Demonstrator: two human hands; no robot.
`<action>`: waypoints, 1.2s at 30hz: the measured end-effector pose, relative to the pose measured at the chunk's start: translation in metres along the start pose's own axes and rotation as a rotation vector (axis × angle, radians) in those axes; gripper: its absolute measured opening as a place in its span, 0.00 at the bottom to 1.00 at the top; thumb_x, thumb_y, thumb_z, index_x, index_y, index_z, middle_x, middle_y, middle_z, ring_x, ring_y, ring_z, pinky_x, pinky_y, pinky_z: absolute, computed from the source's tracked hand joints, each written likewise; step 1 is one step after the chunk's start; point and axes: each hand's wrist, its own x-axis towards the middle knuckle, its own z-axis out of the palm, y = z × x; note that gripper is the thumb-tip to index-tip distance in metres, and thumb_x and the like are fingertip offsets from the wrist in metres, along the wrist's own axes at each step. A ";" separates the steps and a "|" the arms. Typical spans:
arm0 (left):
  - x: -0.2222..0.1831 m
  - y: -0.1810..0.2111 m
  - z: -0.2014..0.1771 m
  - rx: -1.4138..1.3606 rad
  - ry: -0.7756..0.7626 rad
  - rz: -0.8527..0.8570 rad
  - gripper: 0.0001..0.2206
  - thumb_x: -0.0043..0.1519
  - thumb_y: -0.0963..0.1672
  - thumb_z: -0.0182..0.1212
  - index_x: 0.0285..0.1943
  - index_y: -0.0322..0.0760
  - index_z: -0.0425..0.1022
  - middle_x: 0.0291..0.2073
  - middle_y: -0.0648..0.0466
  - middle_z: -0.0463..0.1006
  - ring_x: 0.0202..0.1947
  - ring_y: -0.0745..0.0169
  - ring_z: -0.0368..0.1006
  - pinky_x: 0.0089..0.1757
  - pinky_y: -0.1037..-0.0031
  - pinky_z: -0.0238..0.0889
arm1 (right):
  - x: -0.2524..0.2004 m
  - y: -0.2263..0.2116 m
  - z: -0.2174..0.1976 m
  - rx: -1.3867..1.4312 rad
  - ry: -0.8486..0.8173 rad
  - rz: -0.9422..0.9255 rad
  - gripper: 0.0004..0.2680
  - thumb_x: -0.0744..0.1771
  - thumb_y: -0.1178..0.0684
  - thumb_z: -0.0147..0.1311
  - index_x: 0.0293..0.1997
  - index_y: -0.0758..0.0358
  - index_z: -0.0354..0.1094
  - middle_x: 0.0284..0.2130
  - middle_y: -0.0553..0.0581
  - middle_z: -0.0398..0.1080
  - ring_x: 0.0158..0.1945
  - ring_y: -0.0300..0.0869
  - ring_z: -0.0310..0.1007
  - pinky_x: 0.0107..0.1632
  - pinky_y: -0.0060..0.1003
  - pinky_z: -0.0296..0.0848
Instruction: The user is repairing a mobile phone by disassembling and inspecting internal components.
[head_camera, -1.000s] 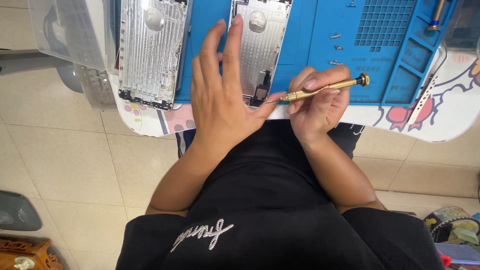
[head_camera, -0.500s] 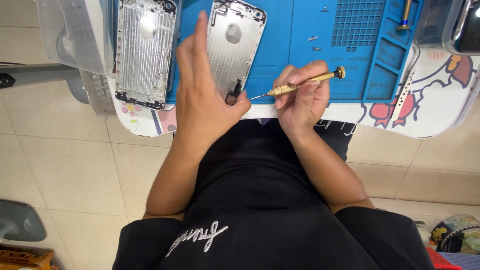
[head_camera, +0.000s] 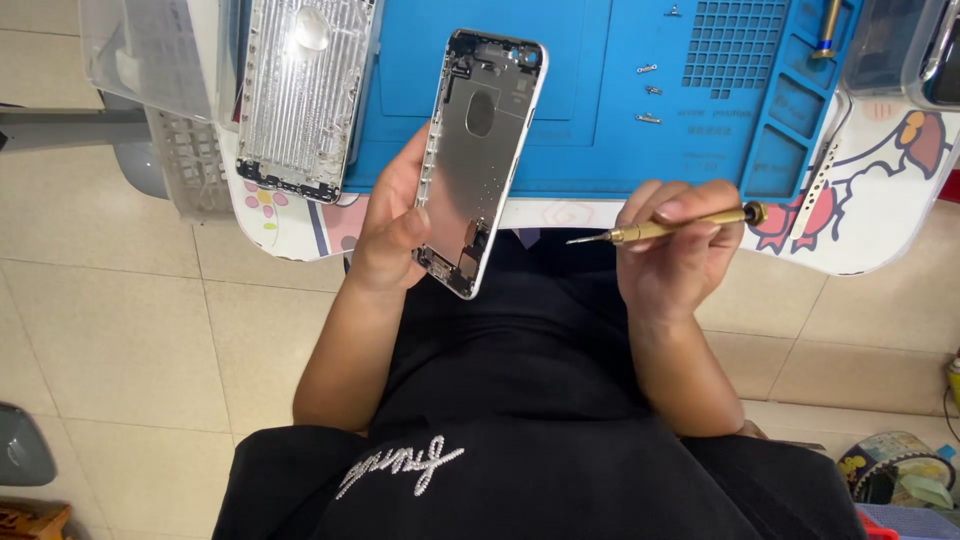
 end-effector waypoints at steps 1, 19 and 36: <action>-0.002 -0.009 -0.004 -0.093 -0.026 -0.012 0.51 0.59 0.54 0.73 0.82 0.21 0.45 0.66 0.42 0.66 0.68 0.56 0.64 0.66 0.68 0.59 | -0.003 -0.008 0.002 -0.061 0.001 -0.006 0.11 0.73 0.43 0.52 0.45 0.61 0.64 0.21 0.55 0.65 0.22 0.37 0.60 0.27 0.29 0.62; 0.022 -0.010 0.013 -0.550 -0.288 -0.188 0.43 0.69 0.65 0.25 0.80 0.29 0.51 0.64 0.25 0.67 0.52 0.39 0.78 0.49 0.57 0.77 | 0.002 -0.056 0.064 -0.649 -0.322 0.023 0.06 0.62 0.60 0.65 0.37 0.70 0.71 0.26 0.59 0.73 0.27 0.41 0.76 0.30 0.28 0.74; 0.016 -0.019 0.011 -0.587 -0.256 -0.202 0.43 0.69 0.66 0.24 0.78 0.29 0.51 0.62 0.34 0.67 0.53 0.52 0.73 0.53 0.63 0.73 | 0.028 -0.034 0.088 -0.893 -0.586 0.108 0.06 0.60 0.65 0.65 0.35 0.72 0.73 0.26 0.59 0.75 0.29 0.43 0.77 0.33 0.32 0.74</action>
